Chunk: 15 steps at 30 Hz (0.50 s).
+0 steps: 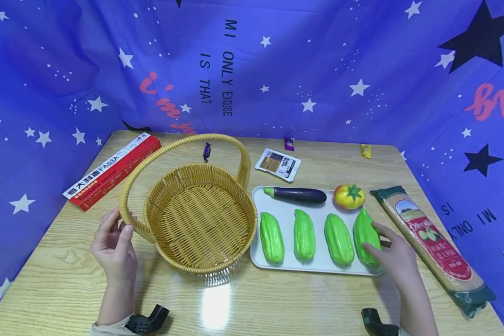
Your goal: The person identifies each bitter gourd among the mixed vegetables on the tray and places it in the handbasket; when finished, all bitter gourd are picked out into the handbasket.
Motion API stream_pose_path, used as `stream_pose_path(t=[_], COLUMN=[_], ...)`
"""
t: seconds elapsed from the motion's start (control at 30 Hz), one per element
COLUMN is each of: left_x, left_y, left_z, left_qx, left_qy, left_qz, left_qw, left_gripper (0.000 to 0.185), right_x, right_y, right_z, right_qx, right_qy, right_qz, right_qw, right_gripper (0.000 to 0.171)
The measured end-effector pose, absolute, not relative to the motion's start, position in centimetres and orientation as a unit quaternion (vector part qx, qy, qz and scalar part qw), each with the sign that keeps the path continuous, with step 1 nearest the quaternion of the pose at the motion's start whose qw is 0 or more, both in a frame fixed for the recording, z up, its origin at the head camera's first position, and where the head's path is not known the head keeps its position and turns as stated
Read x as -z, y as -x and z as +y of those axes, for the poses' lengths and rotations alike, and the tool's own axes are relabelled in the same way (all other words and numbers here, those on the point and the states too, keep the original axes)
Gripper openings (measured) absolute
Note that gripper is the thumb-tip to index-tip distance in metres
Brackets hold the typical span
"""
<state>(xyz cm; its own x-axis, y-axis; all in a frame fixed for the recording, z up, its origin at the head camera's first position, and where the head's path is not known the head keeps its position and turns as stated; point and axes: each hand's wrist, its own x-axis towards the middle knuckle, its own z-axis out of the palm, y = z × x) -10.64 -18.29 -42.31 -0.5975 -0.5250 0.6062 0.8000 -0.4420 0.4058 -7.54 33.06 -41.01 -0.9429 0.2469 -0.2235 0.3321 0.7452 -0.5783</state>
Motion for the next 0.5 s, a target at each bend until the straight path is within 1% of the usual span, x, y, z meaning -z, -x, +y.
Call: stream_pose_path(t=[0.23,0.5], left_x=[42.39,42.71], left_y=[10.77,10.72], left_z=[-18.21,-18.18], left_qx=[0.821,0.812], left_qy=[0.185,0.188], left_qz=[-0.35,-0.363], left_qw=[0.412,0.416], left_gripper=[0.032,0.035], right_x=[41.02,41.0], right_y=[7.49,7.52], right_z=[33.04,32.98], right_qx=[0.307,0.304], right_qy=[-0.146,-0.139], right_qz=[0.939,0.941], right_qw=[0.056,0.05], right_gripper=[0.074,0.073])
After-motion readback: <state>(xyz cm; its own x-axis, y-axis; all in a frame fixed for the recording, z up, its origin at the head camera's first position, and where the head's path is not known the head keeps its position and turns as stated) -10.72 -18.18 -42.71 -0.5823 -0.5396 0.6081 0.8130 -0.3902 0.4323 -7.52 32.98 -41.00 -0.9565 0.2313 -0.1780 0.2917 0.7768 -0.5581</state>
